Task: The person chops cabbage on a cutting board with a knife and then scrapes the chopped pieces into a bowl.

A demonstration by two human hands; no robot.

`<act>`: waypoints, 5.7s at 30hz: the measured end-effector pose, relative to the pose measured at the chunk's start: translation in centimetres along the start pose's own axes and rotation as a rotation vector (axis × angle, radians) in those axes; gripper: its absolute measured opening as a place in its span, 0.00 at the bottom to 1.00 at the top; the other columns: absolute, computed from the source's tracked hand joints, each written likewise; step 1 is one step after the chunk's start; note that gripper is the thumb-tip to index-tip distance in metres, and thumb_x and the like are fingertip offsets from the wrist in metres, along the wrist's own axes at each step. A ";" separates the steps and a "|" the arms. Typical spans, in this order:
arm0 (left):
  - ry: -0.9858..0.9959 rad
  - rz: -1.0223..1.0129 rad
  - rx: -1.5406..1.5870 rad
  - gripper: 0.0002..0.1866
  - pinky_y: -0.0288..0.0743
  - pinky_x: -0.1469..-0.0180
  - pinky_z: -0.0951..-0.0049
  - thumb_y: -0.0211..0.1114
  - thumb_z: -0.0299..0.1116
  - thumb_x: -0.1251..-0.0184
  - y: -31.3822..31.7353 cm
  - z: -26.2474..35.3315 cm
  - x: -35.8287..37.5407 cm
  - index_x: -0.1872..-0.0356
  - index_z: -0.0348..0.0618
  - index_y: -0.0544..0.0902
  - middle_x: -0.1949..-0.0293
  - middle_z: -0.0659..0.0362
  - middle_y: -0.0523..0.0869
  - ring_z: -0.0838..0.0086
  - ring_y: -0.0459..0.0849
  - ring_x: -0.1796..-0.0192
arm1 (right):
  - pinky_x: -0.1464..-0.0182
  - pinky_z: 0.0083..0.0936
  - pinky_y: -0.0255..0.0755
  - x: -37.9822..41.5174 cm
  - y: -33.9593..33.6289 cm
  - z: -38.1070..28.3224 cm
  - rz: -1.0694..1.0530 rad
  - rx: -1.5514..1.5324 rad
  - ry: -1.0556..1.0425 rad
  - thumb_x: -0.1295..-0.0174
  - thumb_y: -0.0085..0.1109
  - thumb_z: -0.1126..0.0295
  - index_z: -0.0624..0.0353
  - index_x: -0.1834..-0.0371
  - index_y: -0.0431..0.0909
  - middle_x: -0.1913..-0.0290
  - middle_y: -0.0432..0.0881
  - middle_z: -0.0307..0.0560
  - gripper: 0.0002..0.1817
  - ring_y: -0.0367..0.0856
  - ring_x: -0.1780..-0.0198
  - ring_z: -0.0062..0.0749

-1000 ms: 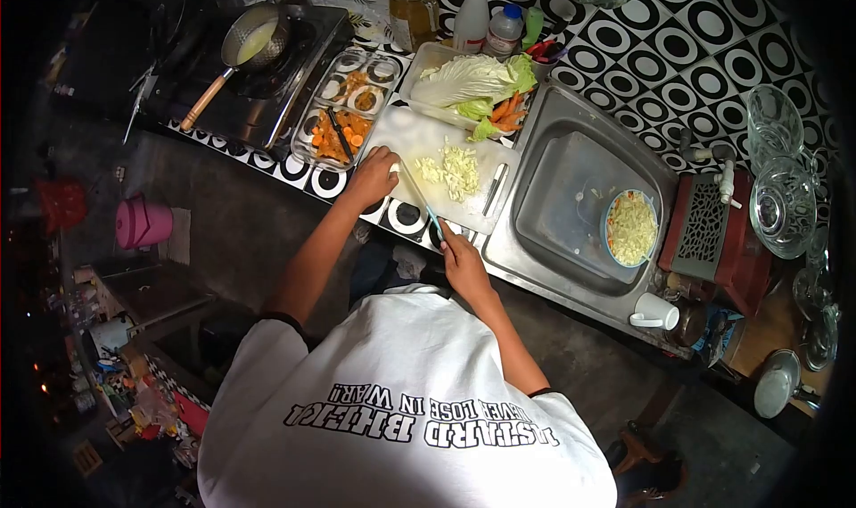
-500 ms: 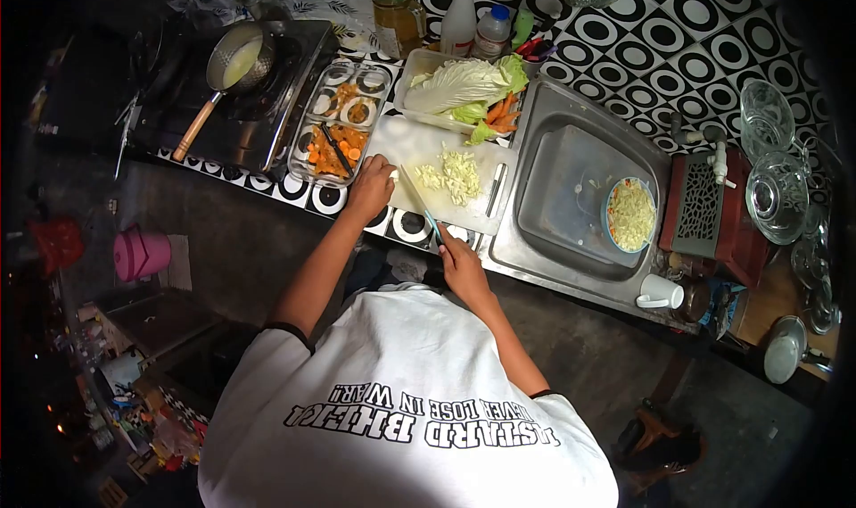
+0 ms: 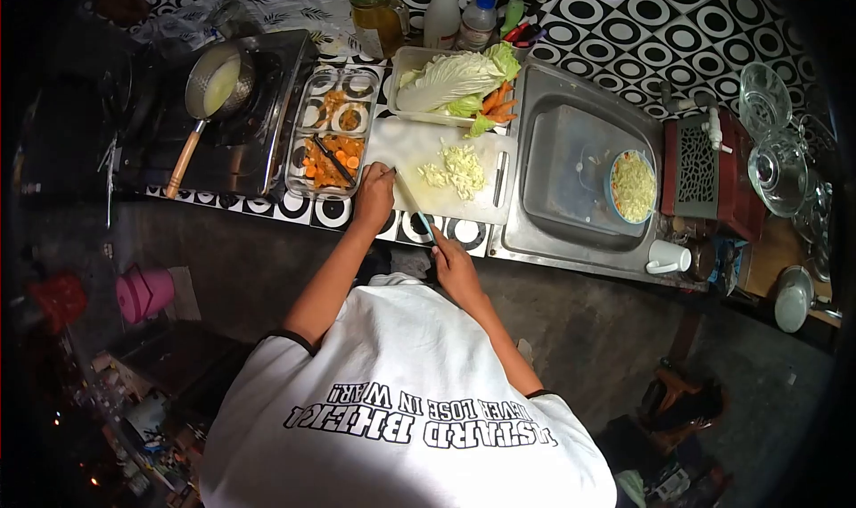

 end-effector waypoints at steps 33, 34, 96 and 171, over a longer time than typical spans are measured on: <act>0.019 0.059 -0.056 0.08 0.74 0.52 0.58 0.61 0.19 0.39 -0.6 0.4 -0.2 0.61 0.34 0.84 0.61 0.51 0.82 0.54 0.79 0.55 | 0.50 0.38 0.72 -0.6 3.6 2.5 -0.115 -0.186 -0.041 0.27 0.49 0.72 0.55 0.23 0.59 0.61 0.78 0.63 0.29 0.78 0.60 0.55; 0.013 0.065 -0.061 0.08 0.74 0.52 0.58 0.61 0.19 0.39 -0.6 0.3 -0.3 0.61 0.34 0.84 0.61 0.51 0.82 0.54 0.79 0.55 | 0.50 0.38 0.72 -0.7 3.4 2.6 -0.122 -0.187 -0.047 0.27 0.49 0.72 0.55 0.23 0.59 0.61 0.78 0.63 0.29 0.78 0.60 0.55; 0.227 -0.118 -0.356 0.34 0.44 0.21 0.54 0.54 0.34 0.33 2.2 -0.8 3.7 0.27 0.33 0.62 0.22 0.51 0.57 0.61 0.52 0.20 | 0.54 0.54 0.76 0.3 8.0 -1.6 0.046 0.300 0.090 0.43 0.52 0.82 0.53 0.20 0.46 0.54 0.79 0.73 0.45 0.82 0.58 0.70; 0.217 -0.083 -0.237 0.33 0.44 0.20 0.53 0.51 0.35 0.32 1.4 -0.7 3.6 0.27 0.31 0.61 0.24 0.46 0.60 0.59 0.54 0.20 | 0.54 0.42 0.72 2.3 8.0 0.1 0.166 0.158 0.054 0.36 0.48 0.84 0.50 0.21 0.55 0.66 0.75 0.59 0.38 0.77 0.63 0.55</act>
Point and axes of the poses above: each hand's wrist, its own x-axis away from the middle knuckle, its own y-axis out of the palm, z = x × y, the point moved 8 cm from there along -x, towards the middle knuckle
